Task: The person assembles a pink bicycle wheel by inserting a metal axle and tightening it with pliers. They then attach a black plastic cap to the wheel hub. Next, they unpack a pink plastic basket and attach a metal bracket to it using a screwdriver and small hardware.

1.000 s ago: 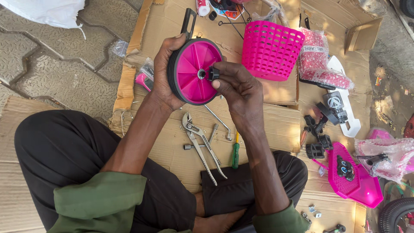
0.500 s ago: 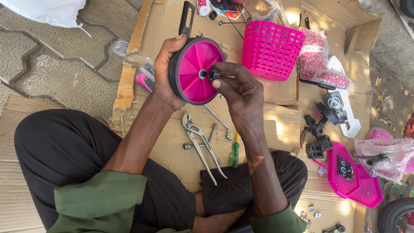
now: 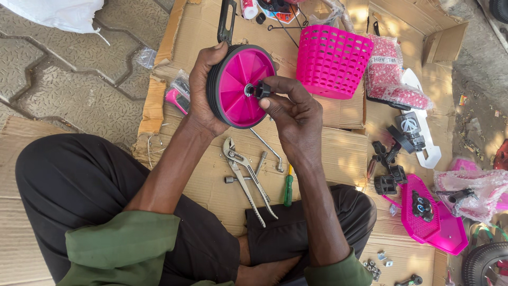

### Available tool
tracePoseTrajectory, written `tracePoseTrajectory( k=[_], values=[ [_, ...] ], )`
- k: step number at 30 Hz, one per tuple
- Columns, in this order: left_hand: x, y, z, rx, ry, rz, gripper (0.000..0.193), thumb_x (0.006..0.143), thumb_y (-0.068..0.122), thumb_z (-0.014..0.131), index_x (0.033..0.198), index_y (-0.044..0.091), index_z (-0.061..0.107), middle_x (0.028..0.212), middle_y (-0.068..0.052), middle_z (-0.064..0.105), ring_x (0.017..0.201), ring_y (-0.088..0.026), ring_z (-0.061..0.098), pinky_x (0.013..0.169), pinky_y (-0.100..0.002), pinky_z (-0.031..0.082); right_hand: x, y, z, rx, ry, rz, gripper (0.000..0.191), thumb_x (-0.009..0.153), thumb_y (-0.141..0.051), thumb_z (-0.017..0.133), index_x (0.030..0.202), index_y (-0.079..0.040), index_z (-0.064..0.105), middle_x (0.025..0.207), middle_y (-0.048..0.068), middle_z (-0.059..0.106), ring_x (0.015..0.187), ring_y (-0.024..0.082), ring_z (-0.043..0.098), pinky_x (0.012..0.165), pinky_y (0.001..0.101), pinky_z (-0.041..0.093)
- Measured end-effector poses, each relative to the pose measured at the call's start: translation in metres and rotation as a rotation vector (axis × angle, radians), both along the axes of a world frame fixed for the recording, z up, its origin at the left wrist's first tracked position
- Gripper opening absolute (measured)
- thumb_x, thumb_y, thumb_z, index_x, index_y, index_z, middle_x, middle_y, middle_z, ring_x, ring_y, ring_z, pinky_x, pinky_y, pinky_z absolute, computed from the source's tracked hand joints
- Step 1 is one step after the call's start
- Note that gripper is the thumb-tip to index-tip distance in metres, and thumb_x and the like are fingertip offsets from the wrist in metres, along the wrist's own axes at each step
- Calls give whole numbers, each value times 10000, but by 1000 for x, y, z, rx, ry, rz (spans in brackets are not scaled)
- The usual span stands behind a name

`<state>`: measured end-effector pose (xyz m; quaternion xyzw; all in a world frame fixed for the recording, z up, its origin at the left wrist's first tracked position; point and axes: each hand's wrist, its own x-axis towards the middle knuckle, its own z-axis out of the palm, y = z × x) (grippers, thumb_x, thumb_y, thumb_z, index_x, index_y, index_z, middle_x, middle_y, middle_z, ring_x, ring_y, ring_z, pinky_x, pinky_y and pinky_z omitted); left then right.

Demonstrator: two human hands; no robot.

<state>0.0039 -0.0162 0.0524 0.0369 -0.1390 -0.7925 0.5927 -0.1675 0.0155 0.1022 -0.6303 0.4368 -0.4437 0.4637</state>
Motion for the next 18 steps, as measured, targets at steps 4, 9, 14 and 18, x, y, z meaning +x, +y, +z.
tracePoseTrajectory(
  k=[4, 9, 14, 18],
  values=[
    [-1, -1, 0, 39, -6, 28, 570, 937, 470, 644, 1203, -33, 674, 1059, -173, 734, 916, -247, 742, 855, -395, 632, 2, 0, 0, -50, 54, 1, 300, 954, 85, 706, 1242, 19, 659, 1172, 114, 743, 1091, 171, 734, 931, 309, 624],
    [-5, -1, -1, 45, -96, 63, 471, 937, 420, 666, 1173, 13, 654, 1026, -123, 716, 877, -200, 728, 812, -361, 629, 9, 4, 3, -177, 222, -88, 279, 922, 68, 728, 1193, 7, 701, 1102, 94, 751, 1029, 160, 752, 892, 286, 644],
    [-6, -1, 0, 72, -140, 41, 472, 936, 430, 661, 1142, 6, 663, 976, -107, 716, 795, -176, 707, 717, -329, 611, 13, 12, 11, -361, 396, -105, 279, 906, 70, 749, 1175, -4, 731, 1069, 102, 735, 982, 168, 739, 852, 296, 615],
    [-8, 0, 0, 31, -185, 57, 444, 915, 424, 665, 1128, 35, 644, 960, -77, 701, 787, -156, 700, 688, -314, 604, 16, 13, 12, -412, 483, -141, 305, 884, 37, 786, 1175, -40, 745, 1060, 90, 745, 940, 159, 743, 789, 289, 609]
  ],
)
